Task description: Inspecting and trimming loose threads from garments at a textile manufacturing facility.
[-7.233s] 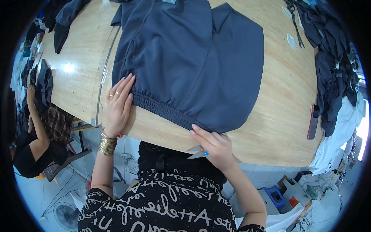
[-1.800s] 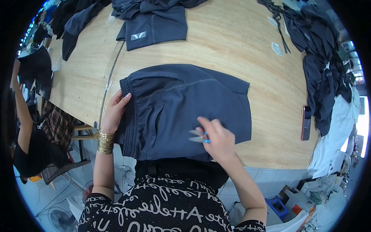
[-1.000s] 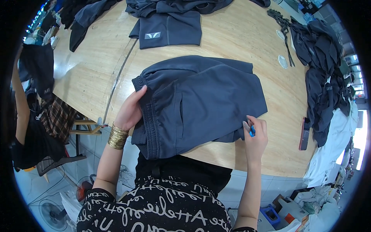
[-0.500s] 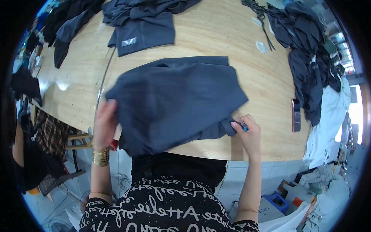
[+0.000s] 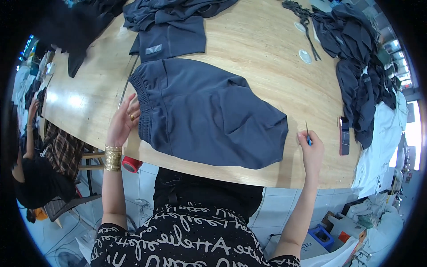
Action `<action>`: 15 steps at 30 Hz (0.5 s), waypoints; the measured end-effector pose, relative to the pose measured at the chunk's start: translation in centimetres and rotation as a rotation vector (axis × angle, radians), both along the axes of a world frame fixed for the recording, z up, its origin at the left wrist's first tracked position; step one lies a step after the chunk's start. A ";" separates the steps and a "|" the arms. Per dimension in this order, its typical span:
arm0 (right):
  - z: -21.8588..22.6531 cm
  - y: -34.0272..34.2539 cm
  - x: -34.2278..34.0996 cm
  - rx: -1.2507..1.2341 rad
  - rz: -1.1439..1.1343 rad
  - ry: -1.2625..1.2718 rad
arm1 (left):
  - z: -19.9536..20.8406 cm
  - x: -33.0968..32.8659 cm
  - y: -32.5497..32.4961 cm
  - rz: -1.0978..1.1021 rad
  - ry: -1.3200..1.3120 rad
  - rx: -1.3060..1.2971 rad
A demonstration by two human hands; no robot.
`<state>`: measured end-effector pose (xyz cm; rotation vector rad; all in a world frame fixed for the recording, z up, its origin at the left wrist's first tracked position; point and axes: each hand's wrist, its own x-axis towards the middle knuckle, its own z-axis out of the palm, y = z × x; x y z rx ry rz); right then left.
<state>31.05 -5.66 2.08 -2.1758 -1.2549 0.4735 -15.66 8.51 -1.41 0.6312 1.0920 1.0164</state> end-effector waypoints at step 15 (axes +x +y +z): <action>-1.3 -0.4 -3.9 0.154 0.020 -0.270 | 1.0 2.5 -5.5 -0.254 0.297 0.026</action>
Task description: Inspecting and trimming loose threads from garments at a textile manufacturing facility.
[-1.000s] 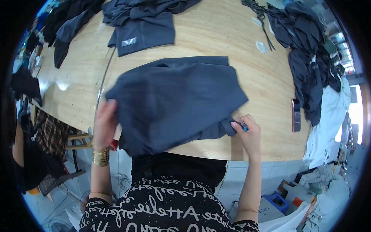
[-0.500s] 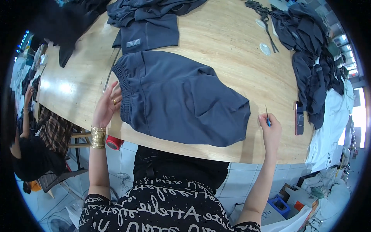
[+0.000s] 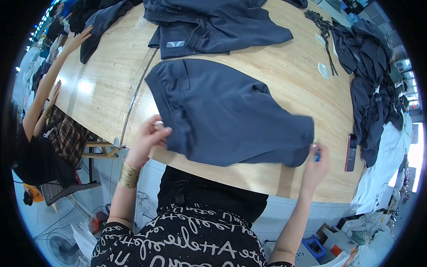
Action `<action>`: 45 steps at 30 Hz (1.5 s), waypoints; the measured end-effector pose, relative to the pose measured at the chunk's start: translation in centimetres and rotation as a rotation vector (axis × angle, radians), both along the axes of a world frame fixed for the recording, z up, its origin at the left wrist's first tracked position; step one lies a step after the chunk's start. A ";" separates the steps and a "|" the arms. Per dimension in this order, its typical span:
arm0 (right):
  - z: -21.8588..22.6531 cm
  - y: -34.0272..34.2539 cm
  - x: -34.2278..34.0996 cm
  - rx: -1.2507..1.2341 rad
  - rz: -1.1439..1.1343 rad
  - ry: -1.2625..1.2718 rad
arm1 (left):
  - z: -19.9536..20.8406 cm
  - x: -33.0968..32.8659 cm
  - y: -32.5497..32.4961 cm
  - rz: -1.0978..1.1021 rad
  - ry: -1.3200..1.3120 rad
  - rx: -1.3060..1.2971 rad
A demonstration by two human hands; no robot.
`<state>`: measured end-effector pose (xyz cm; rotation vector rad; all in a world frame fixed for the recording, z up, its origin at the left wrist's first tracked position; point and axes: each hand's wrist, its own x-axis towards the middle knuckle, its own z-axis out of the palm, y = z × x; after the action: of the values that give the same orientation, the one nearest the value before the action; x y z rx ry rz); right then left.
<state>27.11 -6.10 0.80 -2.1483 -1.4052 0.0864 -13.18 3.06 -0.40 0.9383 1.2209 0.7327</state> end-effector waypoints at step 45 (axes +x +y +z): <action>13.7 -0.1 1.5 -0.028 0.160 0.928 | 12.4 11.8 5.1 -0.563 -0.053 0.646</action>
<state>28.59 -6.24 14.50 -1.6241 -0.9856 1.0189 -1.36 8.15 11.97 1.6938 0.6076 0.6899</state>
